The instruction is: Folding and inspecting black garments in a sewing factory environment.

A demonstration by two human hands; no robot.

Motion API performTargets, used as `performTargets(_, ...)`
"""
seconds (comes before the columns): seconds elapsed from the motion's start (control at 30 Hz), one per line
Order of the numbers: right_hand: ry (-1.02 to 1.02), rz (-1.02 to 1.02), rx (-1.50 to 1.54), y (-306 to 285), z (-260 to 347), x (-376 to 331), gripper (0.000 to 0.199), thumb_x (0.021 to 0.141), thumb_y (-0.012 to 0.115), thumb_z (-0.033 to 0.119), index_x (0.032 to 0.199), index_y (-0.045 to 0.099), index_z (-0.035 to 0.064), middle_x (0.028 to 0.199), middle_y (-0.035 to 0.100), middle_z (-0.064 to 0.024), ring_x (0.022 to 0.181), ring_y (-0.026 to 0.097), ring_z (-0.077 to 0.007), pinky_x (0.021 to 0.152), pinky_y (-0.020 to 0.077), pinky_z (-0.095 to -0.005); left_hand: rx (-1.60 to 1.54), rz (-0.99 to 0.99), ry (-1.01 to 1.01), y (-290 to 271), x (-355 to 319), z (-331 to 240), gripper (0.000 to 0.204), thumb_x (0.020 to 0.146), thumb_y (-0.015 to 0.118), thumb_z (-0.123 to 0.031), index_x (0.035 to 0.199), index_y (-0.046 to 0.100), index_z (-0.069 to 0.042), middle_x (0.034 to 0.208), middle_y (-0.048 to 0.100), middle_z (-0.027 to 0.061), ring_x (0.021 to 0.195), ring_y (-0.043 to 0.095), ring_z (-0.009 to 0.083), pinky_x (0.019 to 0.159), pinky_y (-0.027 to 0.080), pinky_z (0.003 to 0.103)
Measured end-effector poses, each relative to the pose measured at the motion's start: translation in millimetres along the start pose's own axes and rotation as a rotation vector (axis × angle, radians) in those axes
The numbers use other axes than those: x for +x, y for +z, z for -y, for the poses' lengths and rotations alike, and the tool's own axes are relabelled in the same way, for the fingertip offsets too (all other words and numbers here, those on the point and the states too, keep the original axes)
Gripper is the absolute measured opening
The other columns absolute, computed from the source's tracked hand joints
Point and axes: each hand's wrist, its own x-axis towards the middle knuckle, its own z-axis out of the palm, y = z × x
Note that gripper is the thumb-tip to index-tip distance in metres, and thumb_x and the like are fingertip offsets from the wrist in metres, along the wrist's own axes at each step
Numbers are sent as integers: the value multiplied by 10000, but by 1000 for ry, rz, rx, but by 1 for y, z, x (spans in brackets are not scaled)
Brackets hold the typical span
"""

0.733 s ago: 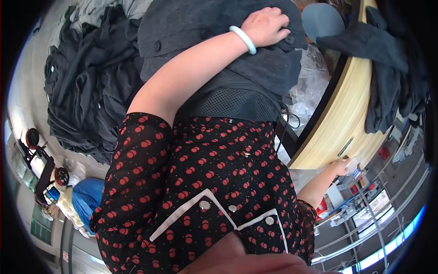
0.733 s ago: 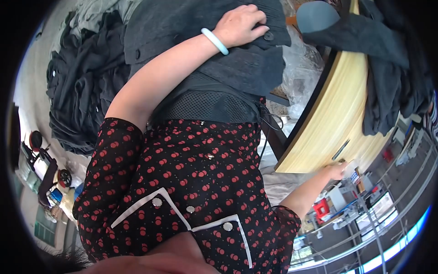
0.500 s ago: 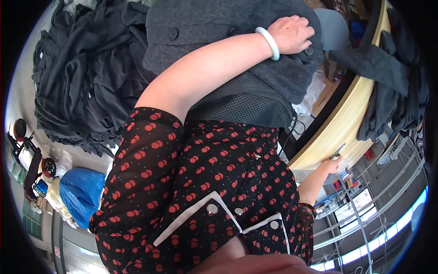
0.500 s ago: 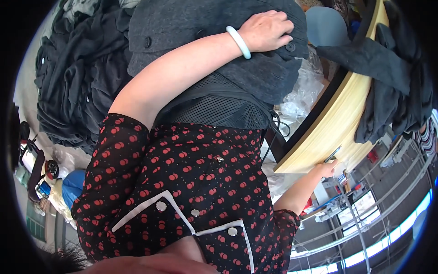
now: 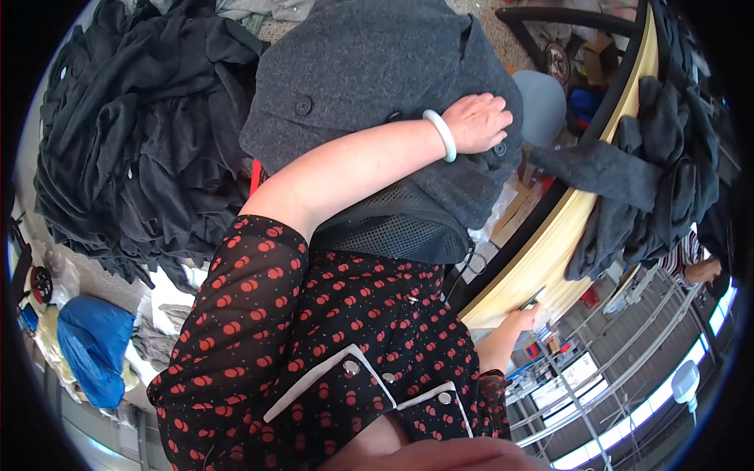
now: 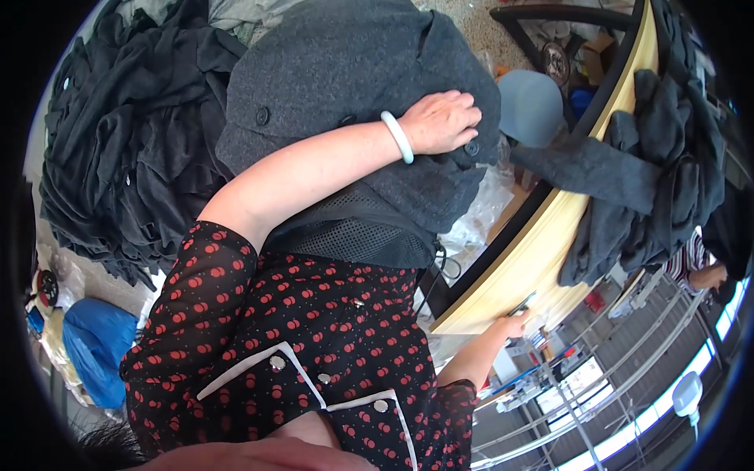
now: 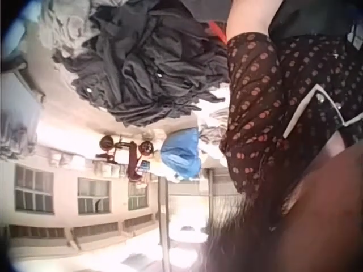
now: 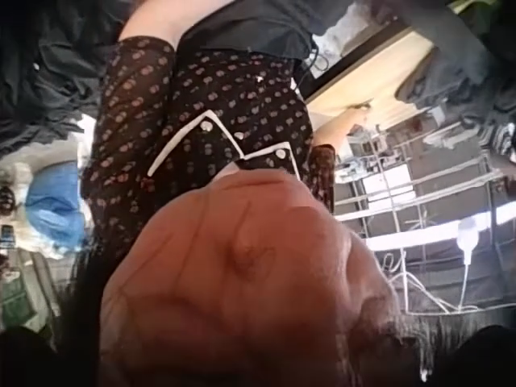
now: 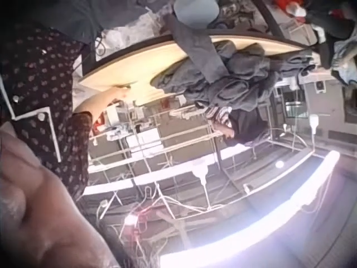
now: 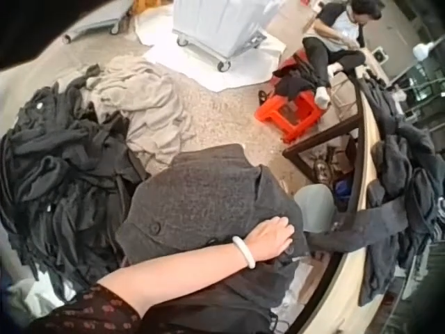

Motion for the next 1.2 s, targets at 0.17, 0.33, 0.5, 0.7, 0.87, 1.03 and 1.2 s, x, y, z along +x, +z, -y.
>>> performTargets(0.17,-42,-36,-92,1,8,-16,536,657,727,301,902,527,-132,904,583,-196,738,573,-309,637,508,-400,-7,4,-20,0,1,3,149,744,600,-192,719,539,-59,786,508,88,804,529,248,737,447,365)
performTargets(0.33,-44,-110,-107,2,1,6,552,648,732,318,882,532,-140,934,576,-203,760,568,-313,637,504,-409,-10,27,-31,1,2,0,153,753,596,-198,724,542,-58,791,508,86,809,527,249,746,444,363)
performTargets(0.5,12,-44,-62,3,-4,12,646,582,798,240,1062,475,-47,997,548,-222,829,560,-339,676,504,-425,3,28,-30,1,3,2,148,760,589,-196,739,547,-56,804,512,89,822,528,251,764,441,368)
performTargets(0.7,-160,-197,-205,-5,-14,44,632,629,756,309,1030,524,-120,1030,556,-251,848,566,-366,716,483,-443,16,30,-8,-1,1,4,144,763,585,-193,750,546,-55,806,509,95,829,526,262,770,440,368)
performTargets(0.87,-188,-185,-127,-26,-36,87,619,608,762,322,1006,545,-99,949,594,-231,805,579,-336,705,495,-426,17,40,0,-1,4,0,135,768,578,-191,754,545,-61,799,506,92,810,530,265,743,447,369)
performTargets(1.03,-206,-86,-91,-25,-33,50,440,623,754,270,900,599,-34,867,614,-154,717,574,-267,676,514,-404,133,94,28,-7,3,2,122,756,564,-193,749,581,-72,763,545,107,774,538,298,677,453,394)
performTargets(1.2,-299,-155,76,-17,-73,93,449,600,768,294,775,569,-68,783,606,-159,609,553,-246,587,475,-385,88,58,110,-7,6,7,94,784,586,-149,750,552,-68,700,501,90,681,536,268,600,428,349)
